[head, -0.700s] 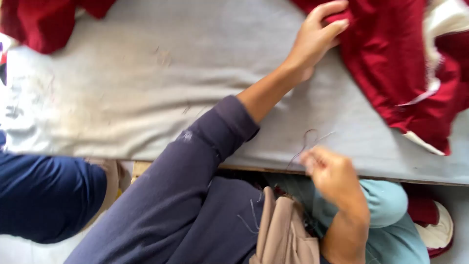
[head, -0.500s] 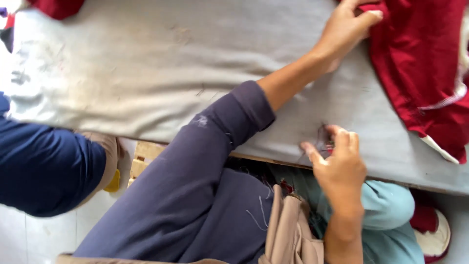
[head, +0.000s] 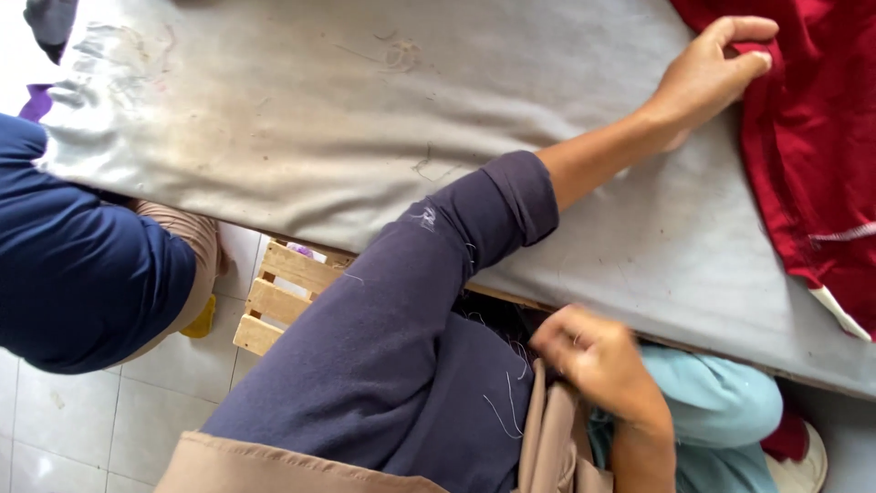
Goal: The person uses blue-handled scissors to cut a piece of red fabric with a white border. They hold the fabric with their left hand and carefully snip along the edge, removing a strip of material.
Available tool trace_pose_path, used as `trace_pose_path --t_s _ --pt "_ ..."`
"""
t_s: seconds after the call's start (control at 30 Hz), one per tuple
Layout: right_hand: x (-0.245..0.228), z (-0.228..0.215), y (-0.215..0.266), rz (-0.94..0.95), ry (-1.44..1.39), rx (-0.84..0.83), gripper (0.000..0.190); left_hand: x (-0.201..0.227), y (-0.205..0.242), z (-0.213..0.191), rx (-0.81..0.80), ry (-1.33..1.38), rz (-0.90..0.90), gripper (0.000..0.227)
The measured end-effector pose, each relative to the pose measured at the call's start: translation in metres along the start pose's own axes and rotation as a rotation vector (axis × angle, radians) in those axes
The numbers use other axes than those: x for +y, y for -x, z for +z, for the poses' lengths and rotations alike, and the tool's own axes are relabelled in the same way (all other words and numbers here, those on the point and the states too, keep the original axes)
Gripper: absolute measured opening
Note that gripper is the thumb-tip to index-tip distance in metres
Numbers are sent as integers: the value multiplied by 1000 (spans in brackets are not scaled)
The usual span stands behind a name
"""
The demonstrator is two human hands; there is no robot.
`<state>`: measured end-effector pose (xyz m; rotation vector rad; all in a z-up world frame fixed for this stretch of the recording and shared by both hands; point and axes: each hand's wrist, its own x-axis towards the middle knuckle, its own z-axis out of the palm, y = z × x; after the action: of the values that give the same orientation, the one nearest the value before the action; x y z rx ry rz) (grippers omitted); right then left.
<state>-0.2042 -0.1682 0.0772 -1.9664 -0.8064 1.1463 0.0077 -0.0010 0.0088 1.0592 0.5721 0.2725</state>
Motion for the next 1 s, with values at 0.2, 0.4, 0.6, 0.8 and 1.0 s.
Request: trace_pose_path --t_s 0.2,0.4,0.6,0.8,1.0 --pt "-10 -4 -10 58 250 579 48 1 0 0 -27 48 136 3" --pt "-28 17 -9 -183 51 339 5 1 0 -3 -13 19 -38 46" --pt "-15 18 -16 -226 204 -83 17 -13 -8 2 -32 52 12 40" --pt "22 -66 19 -17 323 829 20 17 15 -3 -19 127 -44 45" --pt "130 -142 37 142 892 1080 14 -3 49 22 232 219 139 47"
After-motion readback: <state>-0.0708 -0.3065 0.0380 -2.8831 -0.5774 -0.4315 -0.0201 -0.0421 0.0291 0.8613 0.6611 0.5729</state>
